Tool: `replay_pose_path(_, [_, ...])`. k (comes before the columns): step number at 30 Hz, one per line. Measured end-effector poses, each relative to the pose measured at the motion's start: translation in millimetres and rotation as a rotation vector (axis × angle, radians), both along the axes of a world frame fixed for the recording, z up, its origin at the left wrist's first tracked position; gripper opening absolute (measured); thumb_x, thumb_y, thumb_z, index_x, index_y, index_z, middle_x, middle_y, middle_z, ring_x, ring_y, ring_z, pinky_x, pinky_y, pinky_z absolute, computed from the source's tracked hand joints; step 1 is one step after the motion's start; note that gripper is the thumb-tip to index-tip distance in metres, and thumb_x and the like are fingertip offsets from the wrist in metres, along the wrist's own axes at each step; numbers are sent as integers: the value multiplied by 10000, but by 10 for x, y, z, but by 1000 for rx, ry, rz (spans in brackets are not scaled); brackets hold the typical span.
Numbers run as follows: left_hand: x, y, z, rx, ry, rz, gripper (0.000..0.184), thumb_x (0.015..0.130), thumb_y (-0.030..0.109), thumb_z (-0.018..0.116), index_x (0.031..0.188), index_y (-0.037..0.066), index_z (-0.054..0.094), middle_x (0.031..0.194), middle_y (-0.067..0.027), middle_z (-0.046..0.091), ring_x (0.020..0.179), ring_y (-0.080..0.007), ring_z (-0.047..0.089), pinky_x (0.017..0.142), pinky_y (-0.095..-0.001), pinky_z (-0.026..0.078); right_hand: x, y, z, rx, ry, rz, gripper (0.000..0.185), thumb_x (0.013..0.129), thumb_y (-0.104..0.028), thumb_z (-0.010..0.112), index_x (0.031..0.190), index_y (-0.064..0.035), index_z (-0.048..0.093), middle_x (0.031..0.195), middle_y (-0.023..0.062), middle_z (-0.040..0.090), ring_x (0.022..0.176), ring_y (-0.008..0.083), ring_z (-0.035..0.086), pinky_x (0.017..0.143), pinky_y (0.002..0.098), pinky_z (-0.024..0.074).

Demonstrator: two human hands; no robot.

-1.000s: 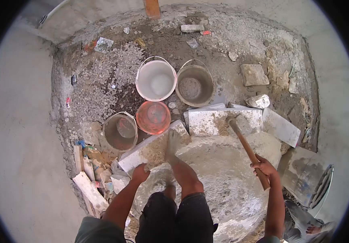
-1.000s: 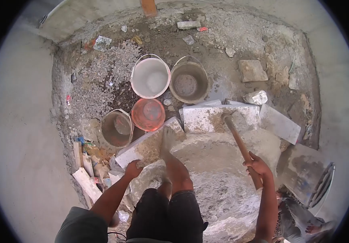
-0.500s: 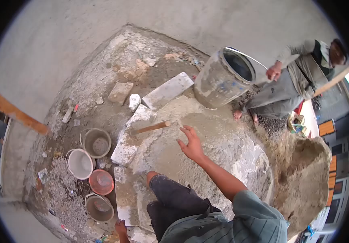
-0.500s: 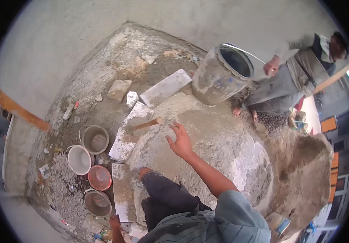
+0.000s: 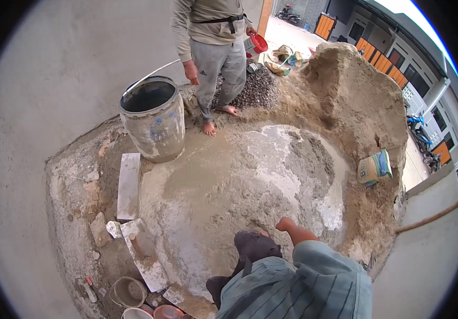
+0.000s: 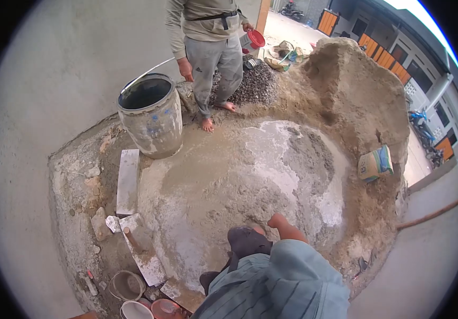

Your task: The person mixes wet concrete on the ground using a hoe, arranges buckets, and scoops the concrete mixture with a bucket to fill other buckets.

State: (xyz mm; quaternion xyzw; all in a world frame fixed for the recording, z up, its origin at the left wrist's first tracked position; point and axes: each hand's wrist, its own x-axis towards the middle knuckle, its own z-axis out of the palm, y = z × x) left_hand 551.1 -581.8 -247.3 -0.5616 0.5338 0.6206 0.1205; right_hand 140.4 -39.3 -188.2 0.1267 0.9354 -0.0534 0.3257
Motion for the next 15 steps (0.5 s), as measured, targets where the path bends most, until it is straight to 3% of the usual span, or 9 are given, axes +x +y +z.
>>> replay_pose_path(4, [-403, 41, 45, -21, -3, -150, 70, 830, 105, 559, 830, 35, 564, 760, -52, 582, 633, -186, 561, 536, -345, 456, 92, 478, 431, -138, -1, -155, 381, 750, -326, 601, 917, -4, 716, 1021, 216, 674, 976, 379, 638, 863, 427, 510])
replay_pose_path(5, [-526, 84, 48, -24, 6, -185, 73, 830, 107, 559, 836, 34, 566, 772, -54, 587, 640, -189, 564, 539, -347, 459, 87, 718, 233, -182, 56, -99, 421, 776, -364, 647, 983, -2, 703, 927, 201, 693, 683, 340, 690, 621, 405, 578])
replay_pose_path(8, [-878, 149, 20, -44, 43, -296, 86, 832, 114, 560, 853, 32, 574, 805, -62, 601, 659, -195, 573, 548, -351, 468, 123, 1007, 315, -305, 122, -388, 393, 793, -343, 646, 1011, -20, 696, 899, 197, 689, 681, 318, 691, 614, 403, 580])
replay_pose_path(11, [-1316, 86, -75, -123, 246, -621, 102, 833, 121, 560, 871, 29, 582, 839, -69, 616, 678, -202, 582, 557, -355, 476, 14, 1294, 294, -288, -54, -441, 395, 800, -315, 657, 1067, -26, 676, 885, 179, 688, 686, 296, 691, 588, 392, 578])
replay_pose_path(12, [-1448, 288, -112, -53, 195, -259, 130, 835, 133, 562, 906, 28, 592, 892, -77, 629, 703, -211, 589, 573, -365, 486, -12, 1372, 259, -300, -58, -420, 387, 806, -307, 656, 1074, -29, 674, 883, 172, 688, 687, 287, 691, 577, 393, 577])
replay_pose_path(13, [-1650, 522, 120, -23, 83, -136, 227, 834, 164, 587, 1022, 38, 595, 920, -67, 638, 707, -219, 596, 584, -362, 495, -10, 1430, 198, -309, -62, -393, 379, 812, -299, 655, 1081, -32, 671, 880, 164, 689, 687, 277, 691, 566, 394, 575])
replay_pose_path(14, [-1837, 639, 167, -31, 80, -174, 238, 834, 170, 593, 1034, 42, 593, 914, -65, 635, 710, -212, 596, 576, -356, 491, -92, 1523, 182, -313, -63, -360, 372, 818, -291, 654, 1087, -36, 669, 877, 157, 689, 688, 267, 691, 555, 394, 573])
replay_pose_path(15, [-1995, 748, 229, -39, 73, -208, 249, 834, 176, 599, 1046, 47, 590, 907, -62, 631, 713, -205, 595, 568, -350, 487, -182, 1565, 212, -386, -50, -552, 356, 828, -275, 663, 1094, -38, 671, 860, 120, 686, 686, 216, 686, 527, 393, 563])
